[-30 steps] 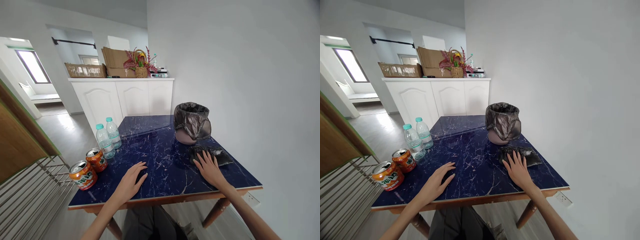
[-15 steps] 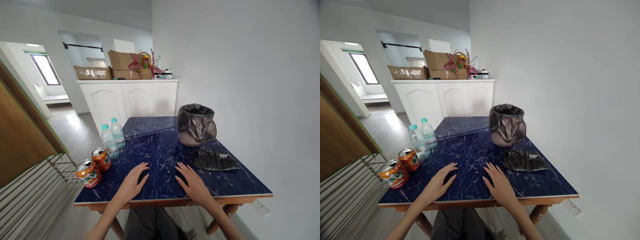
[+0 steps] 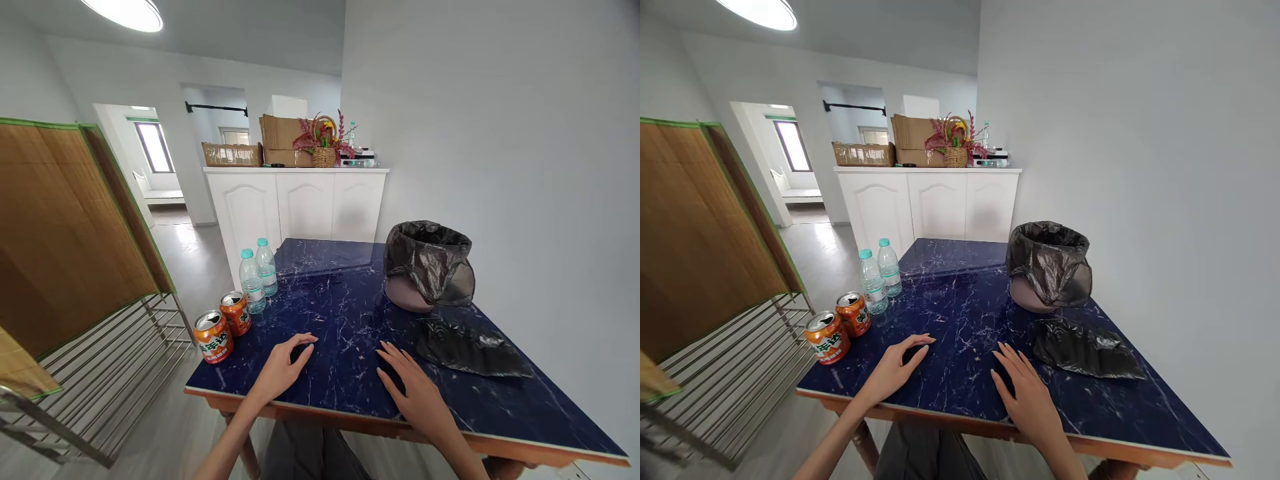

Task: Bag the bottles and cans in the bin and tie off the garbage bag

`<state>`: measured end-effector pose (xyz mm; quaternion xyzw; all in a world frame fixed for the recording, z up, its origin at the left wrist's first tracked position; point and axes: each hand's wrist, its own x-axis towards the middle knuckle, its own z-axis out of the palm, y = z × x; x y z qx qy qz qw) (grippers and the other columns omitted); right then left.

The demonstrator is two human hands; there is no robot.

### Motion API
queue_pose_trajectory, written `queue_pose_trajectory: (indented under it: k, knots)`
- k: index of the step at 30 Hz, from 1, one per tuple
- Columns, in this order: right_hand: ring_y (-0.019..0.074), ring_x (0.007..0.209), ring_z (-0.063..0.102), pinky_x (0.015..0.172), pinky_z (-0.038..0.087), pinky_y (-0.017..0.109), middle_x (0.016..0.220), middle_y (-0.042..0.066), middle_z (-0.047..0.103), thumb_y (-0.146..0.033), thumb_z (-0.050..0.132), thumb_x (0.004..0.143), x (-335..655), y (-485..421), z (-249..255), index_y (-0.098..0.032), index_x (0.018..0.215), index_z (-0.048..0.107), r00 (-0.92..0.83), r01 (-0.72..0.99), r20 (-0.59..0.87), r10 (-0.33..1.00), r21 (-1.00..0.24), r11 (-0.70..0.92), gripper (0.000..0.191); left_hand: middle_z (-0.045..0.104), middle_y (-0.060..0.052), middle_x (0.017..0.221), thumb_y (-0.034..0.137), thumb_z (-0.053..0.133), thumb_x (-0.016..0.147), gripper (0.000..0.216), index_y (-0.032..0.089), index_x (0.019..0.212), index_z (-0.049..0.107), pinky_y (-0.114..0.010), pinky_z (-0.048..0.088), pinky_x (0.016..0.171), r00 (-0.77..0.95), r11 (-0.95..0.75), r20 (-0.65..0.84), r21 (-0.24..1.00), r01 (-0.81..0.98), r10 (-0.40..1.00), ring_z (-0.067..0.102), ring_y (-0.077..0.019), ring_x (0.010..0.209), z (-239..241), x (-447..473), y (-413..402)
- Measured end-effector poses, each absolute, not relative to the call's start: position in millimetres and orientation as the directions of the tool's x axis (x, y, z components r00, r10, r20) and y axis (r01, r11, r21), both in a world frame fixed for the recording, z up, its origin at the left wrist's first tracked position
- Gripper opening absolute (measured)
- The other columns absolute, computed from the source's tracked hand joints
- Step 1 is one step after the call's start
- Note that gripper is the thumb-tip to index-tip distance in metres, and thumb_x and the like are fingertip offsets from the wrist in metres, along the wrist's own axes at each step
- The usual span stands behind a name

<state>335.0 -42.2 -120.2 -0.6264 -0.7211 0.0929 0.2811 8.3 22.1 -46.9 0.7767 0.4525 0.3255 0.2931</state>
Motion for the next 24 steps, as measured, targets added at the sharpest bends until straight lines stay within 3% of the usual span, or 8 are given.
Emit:
queue_pose_trajectory:
  k: [13, 24]
  knots:
    - [0.0354, 0.159, 0.034, 0.126, 0.041, 0.06, 0.169, -0.001, 0.044, -0.064, 0.037, 0.108, 335.6, -42.3, -119.0, -0.031, 0.157, 0.057, -0.07, 0.838, 0.217, 0.974, -0.516, 0.175, 0.062, 0.081, -0.006, 0.114, 0.051, 0.055, 0.106, 0.034, 0.024, 0.11, 0.075, -0.034, 0.052, 0.104, 0.301, -0.347, 0.24, 0.856, 0.383, 0.923, 0.075, -0.0244, 0.111, -43.1, 8.3, 25.4]
    - [0.0353, 0.156, 0.041, 0.127, 0.039, 0.061, 0.166, -0.002, 0.048, -0.06, 0.045, 0.108, 338.5, -40.6, -119.0, -0.036, 0.155, 0.059, -0.136, 0.808, 0.219, 0.966, -0.539, 0.236, 0.055, 0.08, -0.006, 0.091, 0.057, 0.059, 0.102, 0.038, 0.02, 0.102, 0.071, -0.033, 0.055, 0.085, 0.239, -0.28, 0.201, 0.886, 0.369, 0.95, 0.074, -0.0212, 0.084, -40.8, 17.2, 24.6]
